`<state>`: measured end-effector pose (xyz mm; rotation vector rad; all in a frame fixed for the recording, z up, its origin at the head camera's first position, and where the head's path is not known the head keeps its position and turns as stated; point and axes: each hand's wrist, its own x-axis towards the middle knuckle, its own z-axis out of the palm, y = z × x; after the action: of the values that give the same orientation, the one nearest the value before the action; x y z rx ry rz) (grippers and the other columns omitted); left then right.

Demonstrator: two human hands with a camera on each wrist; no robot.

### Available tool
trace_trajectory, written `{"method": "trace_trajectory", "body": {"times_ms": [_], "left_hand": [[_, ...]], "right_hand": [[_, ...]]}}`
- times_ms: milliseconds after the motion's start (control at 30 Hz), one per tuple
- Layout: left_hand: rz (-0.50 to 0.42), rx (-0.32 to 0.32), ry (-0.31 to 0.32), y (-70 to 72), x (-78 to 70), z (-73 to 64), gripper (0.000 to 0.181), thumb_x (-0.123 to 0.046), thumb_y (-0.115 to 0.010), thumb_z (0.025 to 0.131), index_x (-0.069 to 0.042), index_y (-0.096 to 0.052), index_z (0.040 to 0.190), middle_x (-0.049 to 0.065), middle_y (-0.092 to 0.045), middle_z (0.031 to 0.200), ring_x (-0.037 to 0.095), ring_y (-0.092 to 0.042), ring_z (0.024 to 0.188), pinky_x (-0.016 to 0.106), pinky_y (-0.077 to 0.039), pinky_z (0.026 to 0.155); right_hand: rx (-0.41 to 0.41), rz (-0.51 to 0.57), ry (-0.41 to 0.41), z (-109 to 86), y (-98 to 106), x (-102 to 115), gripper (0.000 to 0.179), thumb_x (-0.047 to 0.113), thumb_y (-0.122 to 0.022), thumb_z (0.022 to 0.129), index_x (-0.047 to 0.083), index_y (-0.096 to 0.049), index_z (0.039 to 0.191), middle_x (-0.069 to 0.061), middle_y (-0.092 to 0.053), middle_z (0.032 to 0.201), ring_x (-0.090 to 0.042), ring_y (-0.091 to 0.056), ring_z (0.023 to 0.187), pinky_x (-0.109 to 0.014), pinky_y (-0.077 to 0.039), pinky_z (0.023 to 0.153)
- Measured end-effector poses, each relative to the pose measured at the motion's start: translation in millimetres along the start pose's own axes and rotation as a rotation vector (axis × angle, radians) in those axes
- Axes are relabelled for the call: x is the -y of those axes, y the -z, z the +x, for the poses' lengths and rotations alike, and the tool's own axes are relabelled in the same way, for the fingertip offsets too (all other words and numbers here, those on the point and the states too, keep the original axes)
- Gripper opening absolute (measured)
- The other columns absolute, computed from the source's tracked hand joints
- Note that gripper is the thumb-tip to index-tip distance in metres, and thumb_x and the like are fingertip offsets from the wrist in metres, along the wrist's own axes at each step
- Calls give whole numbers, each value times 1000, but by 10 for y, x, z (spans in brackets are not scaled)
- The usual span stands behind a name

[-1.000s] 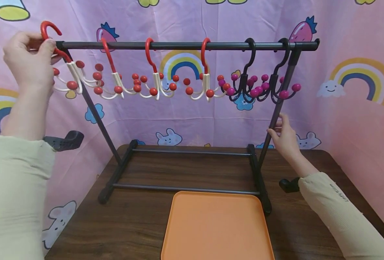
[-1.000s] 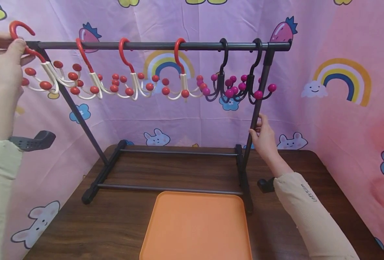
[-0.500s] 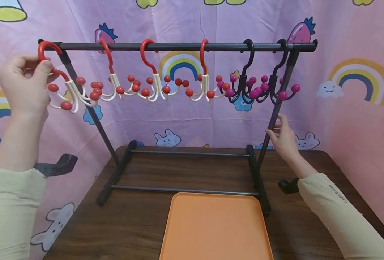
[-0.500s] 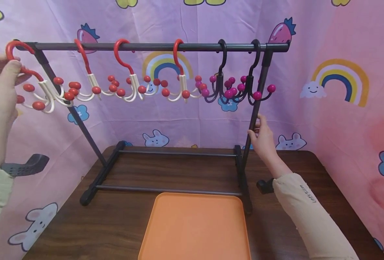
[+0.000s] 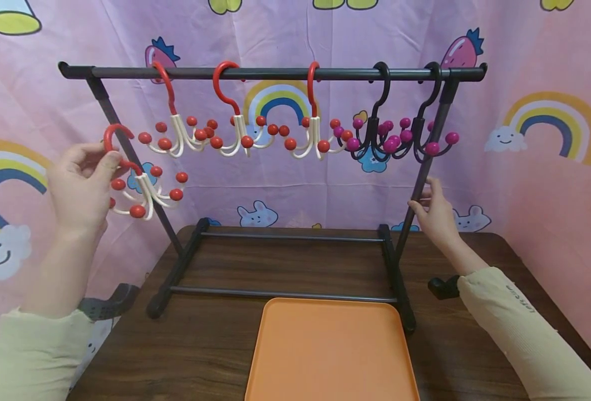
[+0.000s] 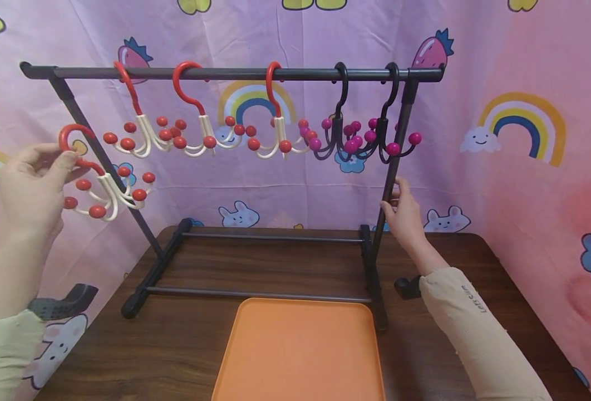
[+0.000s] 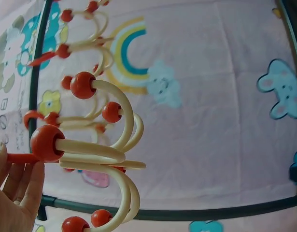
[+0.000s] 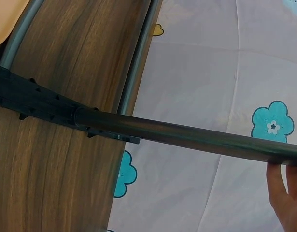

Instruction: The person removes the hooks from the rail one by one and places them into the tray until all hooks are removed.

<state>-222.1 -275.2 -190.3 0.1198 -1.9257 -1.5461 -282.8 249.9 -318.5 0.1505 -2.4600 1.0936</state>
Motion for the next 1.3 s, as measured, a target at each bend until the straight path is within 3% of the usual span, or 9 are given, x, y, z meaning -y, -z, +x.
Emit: {"method": "trace_trajectory", "body": {"times_ms": [133,300,433,533,667,833,1067,1300], "left_hand": [[30,25,-32,-72,138,-122,34,-25,-68,78,-11,-65,109,-9,-61,89,-1,-62,75,5,-46,64],[83,52,-51,-166,291,-266,28,-19,-67,81,-9,-65,106,-12,-63,80,1,-60,67,9,-40,45],[129,106,-47,-244,401,-411,31,-23,-66,82,-9,-63,109,-14,-63,81,1,-60,70,9,-43,50],[84,139,-35,-322,465,-530,29,-23,-67,81,-9,-64,107,-13,-64,82,3,-61,71,9,-47,56],[-18,162,-33,-479,532,-670,20,-17,-69,79,-10,-66,98,-10,-66,76,5,-60,67,11,-46,53],[-30,222,-48,-717,599,-819,21,-17,-68,81,-4,-65,98,-11,-64,78,6,-59,72,13,-49,62],[-44,328,-65,-1027,693,-1016,27,-23,-67,82,-2,-64,98,-9,-62,80,9,-57,71,14,-41,48],[-113,487,-20,-1285,798,-1227,27,-22,-67,83,-1,-62,99,4,-64,89,13,-64,84,20,-51,77]], "right_hand": [[1,0,5,2,3,2,50,13,-51,93,13,-25,135,-25,-53,110,-43,-54,106,-58,-44,84],[16,-4,-14,2,13,2,51,15,-51,93,14,-24,136,-25,-52,112,-43,-53,107,-59,-44,84],[21,0,-16,0,14,-16,51,15,-52,93,14,-24,136,-25,-53,112,-43,-53,108,-59,-43,86],[25,5,-15,8,14,-25,50,16,-52,92,14,-25,135,-25,-53,112,-43,-53,107,-59,-42,87],[37,10,-32,19,18,-25,51,16,-52,92,15,-24,135,-25,-52,113,-42,-52,109,-59,-43,87],[34,6,-43,30,33,-23,52,17,-52,93,15,-23,137,-25,-51,115,-42,-52,110,-59,-43,87],[35,1,-43,39,28,-4,52,15,-53,92,14,-25,135,-24,-52,113,-41,-53,108,-59,-44,85],[42,-10,-44,38,32,5,51,14,-53,92,12,-25,134,-24,-52,112,-41,-53,108,-59,-44,85]]}}
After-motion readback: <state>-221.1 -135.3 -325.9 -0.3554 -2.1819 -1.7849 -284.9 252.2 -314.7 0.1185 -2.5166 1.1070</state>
